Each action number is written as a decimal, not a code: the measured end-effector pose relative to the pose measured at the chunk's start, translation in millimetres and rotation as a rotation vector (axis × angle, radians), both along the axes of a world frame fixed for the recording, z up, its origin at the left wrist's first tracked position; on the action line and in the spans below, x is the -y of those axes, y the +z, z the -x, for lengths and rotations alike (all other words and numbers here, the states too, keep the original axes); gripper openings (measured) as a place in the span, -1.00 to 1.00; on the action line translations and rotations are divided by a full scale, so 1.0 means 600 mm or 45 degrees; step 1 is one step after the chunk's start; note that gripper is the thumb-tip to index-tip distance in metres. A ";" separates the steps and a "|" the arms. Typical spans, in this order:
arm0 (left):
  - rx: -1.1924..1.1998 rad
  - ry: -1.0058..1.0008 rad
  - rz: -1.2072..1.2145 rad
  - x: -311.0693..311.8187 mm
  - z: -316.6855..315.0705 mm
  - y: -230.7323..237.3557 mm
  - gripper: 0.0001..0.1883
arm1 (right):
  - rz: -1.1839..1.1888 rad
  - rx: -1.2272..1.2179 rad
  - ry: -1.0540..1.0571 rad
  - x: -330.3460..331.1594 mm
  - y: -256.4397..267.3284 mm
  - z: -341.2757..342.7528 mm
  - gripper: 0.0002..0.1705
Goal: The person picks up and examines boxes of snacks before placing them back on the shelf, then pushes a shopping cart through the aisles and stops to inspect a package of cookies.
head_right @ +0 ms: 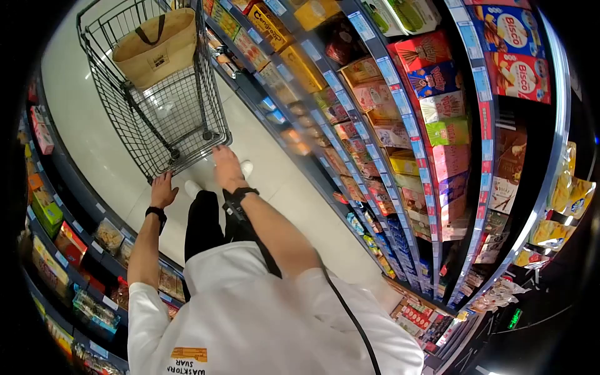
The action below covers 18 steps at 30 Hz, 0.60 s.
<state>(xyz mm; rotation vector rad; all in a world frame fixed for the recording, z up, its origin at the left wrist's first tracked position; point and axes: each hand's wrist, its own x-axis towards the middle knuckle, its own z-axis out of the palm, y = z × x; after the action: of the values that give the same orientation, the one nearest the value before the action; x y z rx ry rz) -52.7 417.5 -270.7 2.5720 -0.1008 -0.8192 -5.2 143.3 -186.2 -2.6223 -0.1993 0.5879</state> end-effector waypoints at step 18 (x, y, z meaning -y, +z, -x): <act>-0.027 -0.013 0.052 0.011 -0.003 -0.013 -0.11 | 0.282 -0.136 0.173 -0.062 -0.125 0.009 0.06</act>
<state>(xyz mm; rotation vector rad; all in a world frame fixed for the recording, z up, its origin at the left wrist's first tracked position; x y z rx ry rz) -51.0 411.2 -278.3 2.5262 -0.1225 -0.8396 -10.7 180.8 -261.3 -2.7950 -0.2960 0.8376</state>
